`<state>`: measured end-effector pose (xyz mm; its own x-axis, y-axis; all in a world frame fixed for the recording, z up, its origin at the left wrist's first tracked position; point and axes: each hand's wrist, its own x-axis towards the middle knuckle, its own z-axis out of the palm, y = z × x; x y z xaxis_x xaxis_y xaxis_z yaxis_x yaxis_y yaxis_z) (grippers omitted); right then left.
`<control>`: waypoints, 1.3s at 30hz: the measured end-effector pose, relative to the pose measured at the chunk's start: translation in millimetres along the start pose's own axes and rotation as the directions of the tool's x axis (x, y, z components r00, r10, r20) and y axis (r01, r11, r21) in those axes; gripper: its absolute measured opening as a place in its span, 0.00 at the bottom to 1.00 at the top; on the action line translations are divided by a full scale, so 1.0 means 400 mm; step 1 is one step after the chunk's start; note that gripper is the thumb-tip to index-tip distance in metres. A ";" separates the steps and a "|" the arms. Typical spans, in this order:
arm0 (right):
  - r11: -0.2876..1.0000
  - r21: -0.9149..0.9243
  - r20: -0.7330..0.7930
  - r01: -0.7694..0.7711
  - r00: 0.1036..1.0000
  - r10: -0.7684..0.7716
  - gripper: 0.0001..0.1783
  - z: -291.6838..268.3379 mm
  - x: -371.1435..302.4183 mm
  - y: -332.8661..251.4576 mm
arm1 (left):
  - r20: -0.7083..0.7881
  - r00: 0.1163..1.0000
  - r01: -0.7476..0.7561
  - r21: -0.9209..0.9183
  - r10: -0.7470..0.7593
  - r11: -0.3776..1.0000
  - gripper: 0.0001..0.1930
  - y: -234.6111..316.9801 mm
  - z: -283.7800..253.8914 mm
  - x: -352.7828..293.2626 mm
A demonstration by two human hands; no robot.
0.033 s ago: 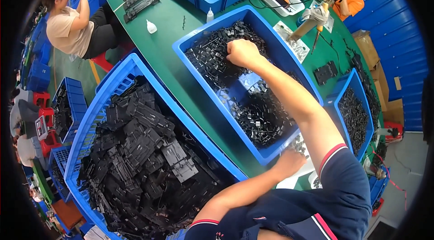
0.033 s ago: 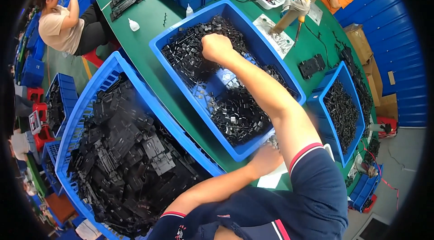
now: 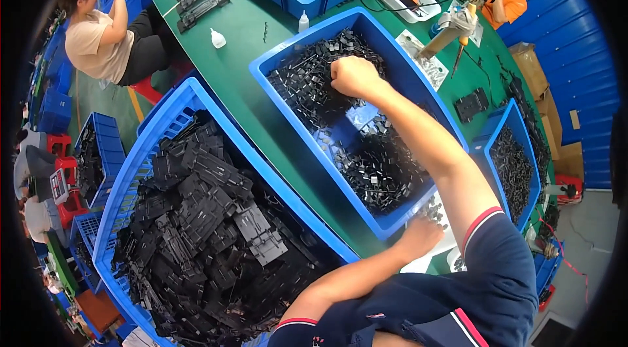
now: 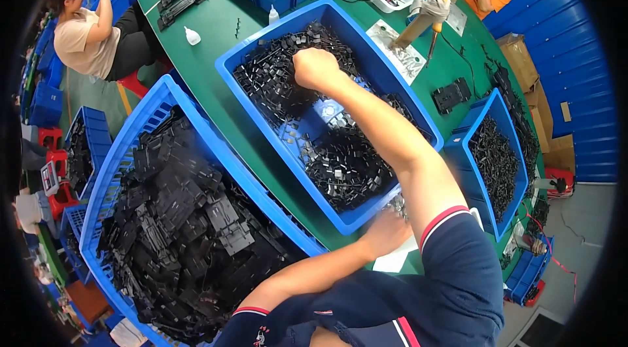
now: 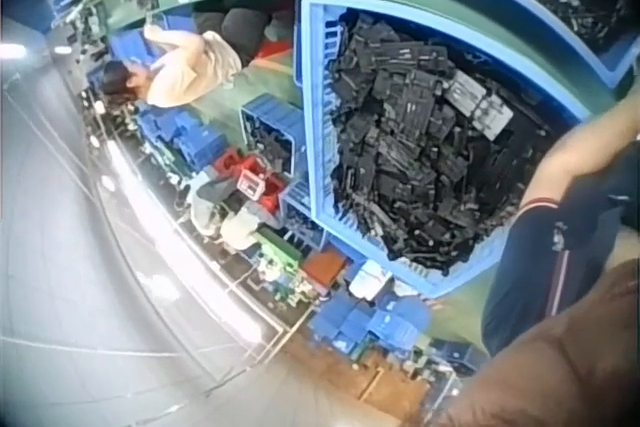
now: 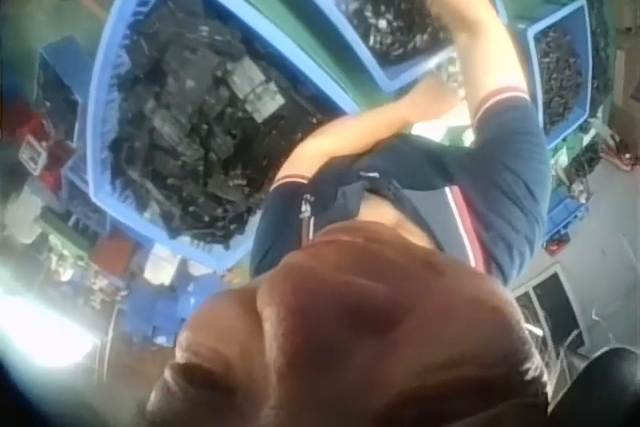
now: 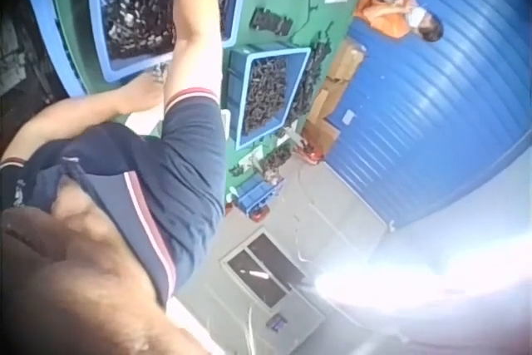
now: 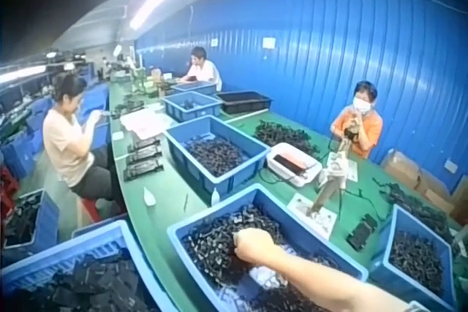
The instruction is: The person assembles small black plastic components by hand at a factory workbench.
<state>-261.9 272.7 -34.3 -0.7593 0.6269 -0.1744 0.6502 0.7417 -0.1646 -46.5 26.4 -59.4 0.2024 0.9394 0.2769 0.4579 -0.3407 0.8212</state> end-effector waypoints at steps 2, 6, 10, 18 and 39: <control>0.953 0.298 0.097 0.059 0.991 -0.092 0.10 -0.069 -0.018 -0.005 | 0.045 0.999 0.014 0.049 -0.016 0.999 0.11 0.003 -0.019 -0.012; 0.865 0.496 0.145 -0.078 0.989 0.006 0.12 -0.138 0.003 0.075 | 0.064 0.998 -0.025 0.024 0.023 0.999 0.10 0.013 0.006 -0.014; 0.927 0.374 0.069 -0.003 0.997 -0.024 0.12 -0.103 0.075 0.124 | 0.208 0.978 -0.012 0.040 0.004 0.999 0.11 0.012 -0.004 -0.010; 0.978 0.207 0.000 -0.003 1.000 0.003 0.15 -0.035 0.096 0.066 | 0.143 0.989 0.059 -0.077 -0.047 0.995 0.12 0.008 -0.002 -0.015; 0.240 0.951 0.191 -0.195 0.981 0.041 0.09 -0.233 -0.373 0.090 | 0.290 0.804 0.583 -0.553 -0.519 0.595 0.16 0.042 -0.244 -0.018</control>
<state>-127.5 228.1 76.2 -0.7130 0.5997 -0.3634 0.3290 -0.1716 -0.9286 -124.9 17.6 1.2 0.1763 0.9208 -0.3480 -0.0883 0.3669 0.9261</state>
